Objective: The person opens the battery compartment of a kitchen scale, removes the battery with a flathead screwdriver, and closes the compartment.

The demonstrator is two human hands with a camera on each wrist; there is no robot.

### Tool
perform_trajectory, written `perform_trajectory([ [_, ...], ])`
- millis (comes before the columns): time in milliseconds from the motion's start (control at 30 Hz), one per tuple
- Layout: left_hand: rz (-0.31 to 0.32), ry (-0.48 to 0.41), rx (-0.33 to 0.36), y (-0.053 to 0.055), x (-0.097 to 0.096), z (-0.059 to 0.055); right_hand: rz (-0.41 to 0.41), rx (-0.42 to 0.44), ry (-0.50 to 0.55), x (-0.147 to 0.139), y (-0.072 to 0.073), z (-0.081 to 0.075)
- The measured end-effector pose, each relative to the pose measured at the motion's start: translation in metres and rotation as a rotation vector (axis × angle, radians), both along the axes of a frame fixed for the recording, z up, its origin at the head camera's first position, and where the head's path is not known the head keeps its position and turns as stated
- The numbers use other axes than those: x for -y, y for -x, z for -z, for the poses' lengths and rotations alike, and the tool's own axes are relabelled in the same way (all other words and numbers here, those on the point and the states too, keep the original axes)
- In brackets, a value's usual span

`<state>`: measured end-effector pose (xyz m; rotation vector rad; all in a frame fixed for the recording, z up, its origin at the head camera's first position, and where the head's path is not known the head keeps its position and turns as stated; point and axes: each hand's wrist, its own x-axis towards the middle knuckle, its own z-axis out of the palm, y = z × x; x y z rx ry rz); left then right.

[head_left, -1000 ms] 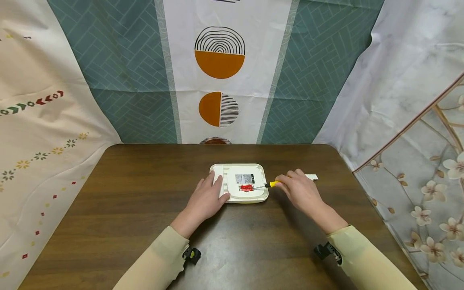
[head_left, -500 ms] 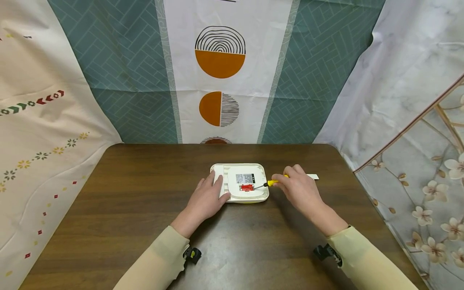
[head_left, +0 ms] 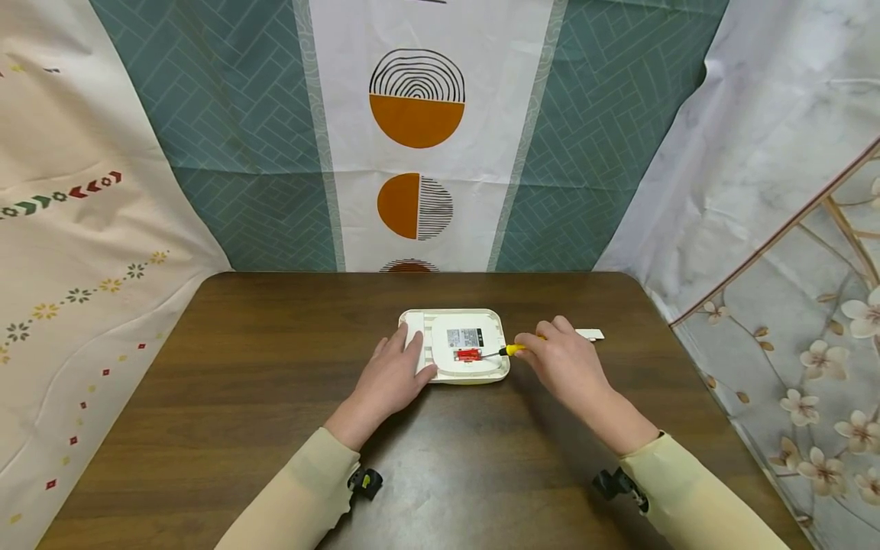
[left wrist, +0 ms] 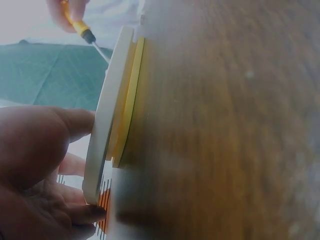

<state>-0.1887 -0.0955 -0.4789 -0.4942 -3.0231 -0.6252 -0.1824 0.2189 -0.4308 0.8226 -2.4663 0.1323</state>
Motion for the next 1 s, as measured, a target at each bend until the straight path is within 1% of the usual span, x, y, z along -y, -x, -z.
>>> perform_trajectory([
  [133, 0.0, 0.002, 0.0, -0.001, -0.001, 0.0, 0.024, 0.087, 0.035, -0.003, 0.002, 0.003],
  [267, -0.005, -0.003, 0.004, 0.0, -0.002, 0.0, 0.037, 0.181, 0.093, -0.007, 0.006, 0.004],
  [500, -0.002, -0.006, 0.011, -0.001, -0.001, -0.002, 0.103, 0.407, 0.18, -0.019, 0.014, 0.008],
  [633, -0.003, -0.001, 0.022, -0.002, -0.001, -0.002, 0.13, 0.481, 0.214, -0.022, 0.016, 0.011],
  [733, -0.002, 0.003, 0.025, -0.002, 0.0, -0.002, 0.144, 0.489, 0.216, -0.022, 0.015, 0.013],
  [800, 0.0, 0.005, 0.027, -0.002, 0.0, -0.002, 0.143, 0.458, 0.206, -0.022, 0.014, 0.013],
  [867, 0.005, 0.001, 0.018, -0.002, 0.0, -0.002, 0.12, 0.391, 0.192, -0.02, 0.013, 0.013],
  [1000, 0.01, -0.004, 0.013, -0.001, 0.0, -0.002, 0.052, 0.225, 0.16, -0.015, 0.01, 0.01],
])
